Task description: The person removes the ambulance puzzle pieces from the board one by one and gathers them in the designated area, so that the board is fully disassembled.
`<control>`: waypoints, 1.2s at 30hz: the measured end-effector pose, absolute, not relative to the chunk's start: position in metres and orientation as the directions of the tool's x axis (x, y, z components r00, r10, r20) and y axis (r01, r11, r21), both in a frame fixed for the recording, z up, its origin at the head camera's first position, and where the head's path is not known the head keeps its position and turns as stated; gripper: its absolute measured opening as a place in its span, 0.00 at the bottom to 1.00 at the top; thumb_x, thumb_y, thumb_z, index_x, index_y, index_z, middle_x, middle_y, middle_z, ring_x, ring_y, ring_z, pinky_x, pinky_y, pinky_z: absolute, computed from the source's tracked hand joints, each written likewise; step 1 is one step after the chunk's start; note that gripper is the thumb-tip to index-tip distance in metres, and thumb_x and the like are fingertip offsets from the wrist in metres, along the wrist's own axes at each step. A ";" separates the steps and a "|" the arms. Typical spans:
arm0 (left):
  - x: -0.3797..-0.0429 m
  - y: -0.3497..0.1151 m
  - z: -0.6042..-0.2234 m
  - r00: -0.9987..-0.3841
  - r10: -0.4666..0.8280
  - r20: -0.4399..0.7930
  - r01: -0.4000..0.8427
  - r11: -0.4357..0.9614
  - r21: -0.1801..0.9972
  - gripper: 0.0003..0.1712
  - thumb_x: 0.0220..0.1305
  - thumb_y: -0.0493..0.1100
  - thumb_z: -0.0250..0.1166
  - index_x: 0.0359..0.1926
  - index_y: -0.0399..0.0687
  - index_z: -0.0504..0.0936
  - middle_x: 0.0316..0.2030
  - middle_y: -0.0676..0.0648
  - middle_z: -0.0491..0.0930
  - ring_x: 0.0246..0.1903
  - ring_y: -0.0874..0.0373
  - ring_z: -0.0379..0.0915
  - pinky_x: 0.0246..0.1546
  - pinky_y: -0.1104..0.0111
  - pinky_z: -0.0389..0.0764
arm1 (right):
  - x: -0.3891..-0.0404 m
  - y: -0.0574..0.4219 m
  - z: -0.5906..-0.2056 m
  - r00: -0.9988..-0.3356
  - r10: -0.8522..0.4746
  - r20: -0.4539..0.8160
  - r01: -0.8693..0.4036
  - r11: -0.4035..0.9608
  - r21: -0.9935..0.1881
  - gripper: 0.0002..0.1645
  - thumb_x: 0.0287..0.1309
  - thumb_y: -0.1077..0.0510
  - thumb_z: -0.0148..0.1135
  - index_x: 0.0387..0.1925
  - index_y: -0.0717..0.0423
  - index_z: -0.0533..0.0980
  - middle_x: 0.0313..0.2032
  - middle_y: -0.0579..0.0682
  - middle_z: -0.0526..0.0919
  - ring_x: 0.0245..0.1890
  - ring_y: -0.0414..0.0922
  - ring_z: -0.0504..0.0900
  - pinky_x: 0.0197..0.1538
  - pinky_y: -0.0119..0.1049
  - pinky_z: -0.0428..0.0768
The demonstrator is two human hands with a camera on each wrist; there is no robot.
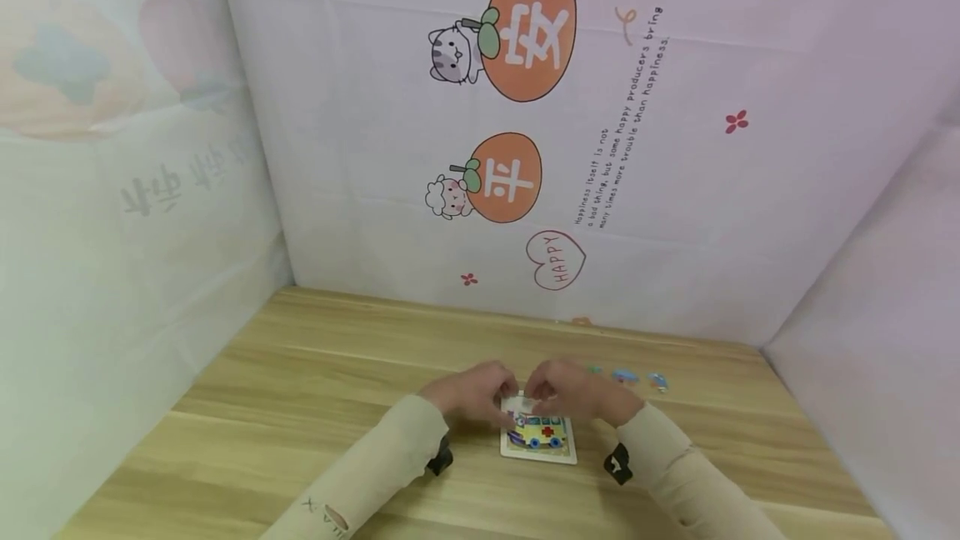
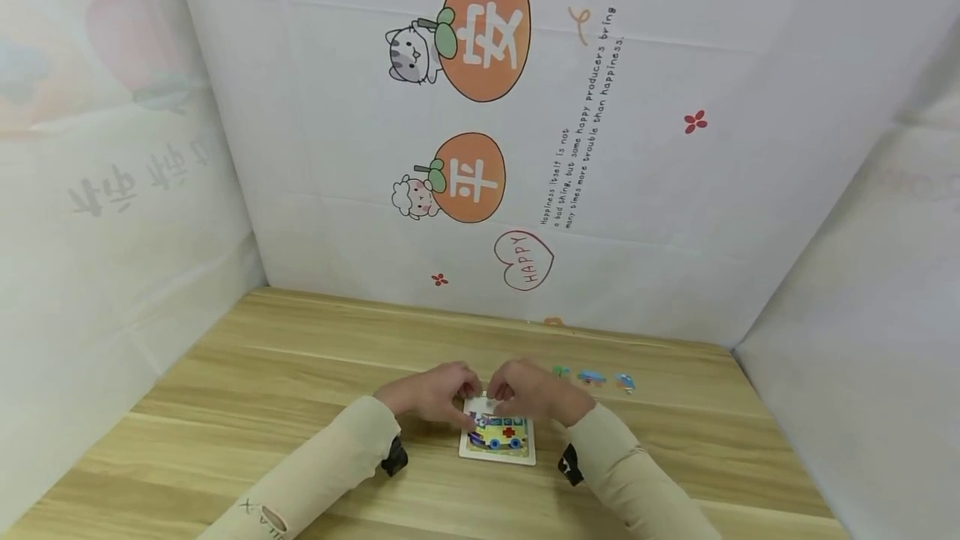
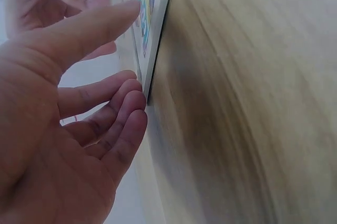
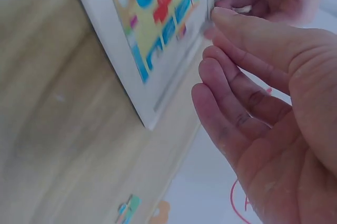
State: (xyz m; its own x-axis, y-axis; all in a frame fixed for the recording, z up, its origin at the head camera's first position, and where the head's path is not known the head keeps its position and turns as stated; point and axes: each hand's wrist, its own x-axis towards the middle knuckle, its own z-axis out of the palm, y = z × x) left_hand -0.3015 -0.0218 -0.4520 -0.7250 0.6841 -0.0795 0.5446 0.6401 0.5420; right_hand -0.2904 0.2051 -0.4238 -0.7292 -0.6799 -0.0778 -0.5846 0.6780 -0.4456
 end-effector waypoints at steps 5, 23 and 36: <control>-0.300 -0.019 -0.452 -0.708 0.703 -0.070 0.564 0.622 0.543 0.32 0.60 0.49 0.80 0.60 0.40 0.81 0.51 0.50 0.80 0.47 0.64 0.74 0.52 0.74 0.80 | -0.280 0.202 -0.432 -0.714 -0.694 -0.092 -0.578 0.659 -0.481 0.12 0.61 0.61 0.75 0.47 0.58 0.86 0.46 0.50 0.86 0.44 0.41 0.83 0.48 0.32 0.85; -0.299 -0.017 -0.454 -0.733 0.673 -0.103 0.489 0.625 0.609 0.35 0.55 0.46 0.83 0.61 0.40 0.79 0.52 0.49 0.78 0.50 0.62 0.75 0.55 0.72 0.80 | -0.270 0.200 -0.440 -0.726 -0.686 -0.048 -0.584 0.653 -0.482 0.16 0.57 0.62 0.78 0.48 0.58 0.86 0.44 0.47 0.84 0.43 0.41 0.81 0.48 0.32 0.84; -0.296 -0.017 -0.451 -0.739 0.662 -0.128 0.459 0.633 0.624 0.36 0.55 0.46 0.84 0.60 0.42 0.78 0.53 0.50 0.77 0.51 0.61 0.74 0.57 0.71 0.79 | -0.273 0.199 -0.445 -0.728 -0.685 -0.025 -0.606 0.660 -0.445 0.16 0.55 0.62 0.80 0.44 0.55 0.83 0.43 0.46 0.85 0.43 0.39 0.82 0.48 0.30 0.84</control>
State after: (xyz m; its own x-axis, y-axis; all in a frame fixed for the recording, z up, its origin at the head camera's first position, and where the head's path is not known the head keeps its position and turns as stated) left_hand -0.2963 -0.0173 -0.4511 -0.7386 0.6619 -0.1279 0.4591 0.6328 0.6235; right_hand -0.2728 0.1987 -0.4446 -0.7281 -0.6851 -0.0251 -0.6057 0.6600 -0.4445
